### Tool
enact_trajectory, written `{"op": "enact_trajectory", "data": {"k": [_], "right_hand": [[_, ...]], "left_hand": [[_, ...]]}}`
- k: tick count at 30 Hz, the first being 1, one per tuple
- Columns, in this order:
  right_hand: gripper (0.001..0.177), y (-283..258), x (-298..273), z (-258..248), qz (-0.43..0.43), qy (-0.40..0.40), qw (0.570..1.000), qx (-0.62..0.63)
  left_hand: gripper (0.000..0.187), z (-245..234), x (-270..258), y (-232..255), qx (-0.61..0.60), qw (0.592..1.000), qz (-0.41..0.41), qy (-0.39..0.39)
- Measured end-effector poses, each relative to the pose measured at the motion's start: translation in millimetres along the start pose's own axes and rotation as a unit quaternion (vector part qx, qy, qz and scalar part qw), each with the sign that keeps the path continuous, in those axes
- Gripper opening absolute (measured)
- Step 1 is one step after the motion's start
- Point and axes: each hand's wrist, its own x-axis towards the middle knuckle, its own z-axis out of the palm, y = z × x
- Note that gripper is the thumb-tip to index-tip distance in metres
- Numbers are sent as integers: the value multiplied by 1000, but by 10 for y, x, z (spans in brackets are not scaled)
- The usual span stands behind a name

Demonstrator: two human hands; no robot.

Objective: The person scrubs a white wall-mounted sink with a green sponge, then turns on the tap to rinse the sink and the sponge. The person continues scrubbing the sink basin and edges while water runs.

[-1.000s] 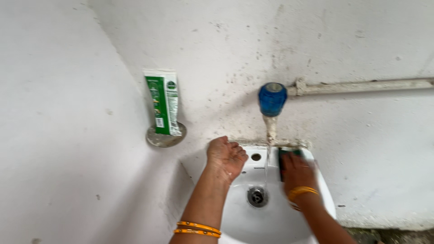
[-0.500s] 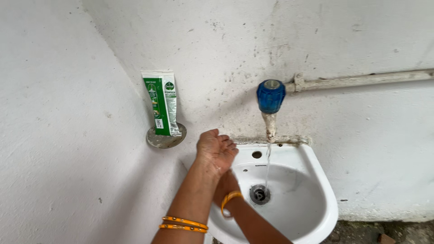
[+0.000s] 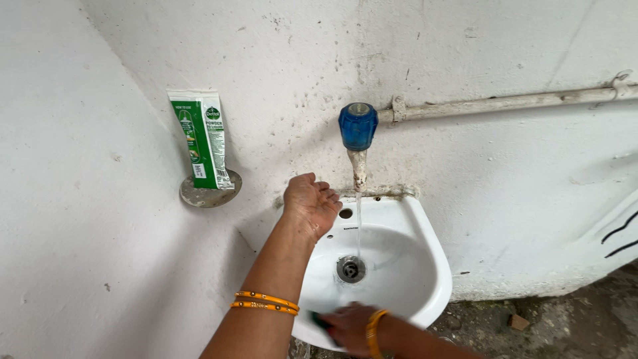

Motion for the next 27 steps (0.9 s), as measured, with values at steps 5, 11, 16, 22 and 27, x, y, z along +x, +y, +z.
{"op": "enact_trajectory", "data": {"k": [5, 11, 16, 22, 27], "right_hand": [[60, 679, -792, -732, 145, -230, 915, -298], [62, 497, -627, -652, 231, -220, 909, -268], [65, 145, -159, -125, 71, 19, 997, -16], [69, 396, -190, 40, 54, 101, 993, -24], [72, 708, -698, -262, 169, 79, 974, -129]], "left_hand": [[68, 10, 19, -305, 7, 1000, -23, 5], [55, 0, 170, -503, -10, 1000, -29, 5], [35, 47, 80, -450, -36, 999, -18, 4], [35, 127, -57, -398, -18, 1000, -17, 13], [30, 102, -66, -434, -39, 999, -11, -4]]}}
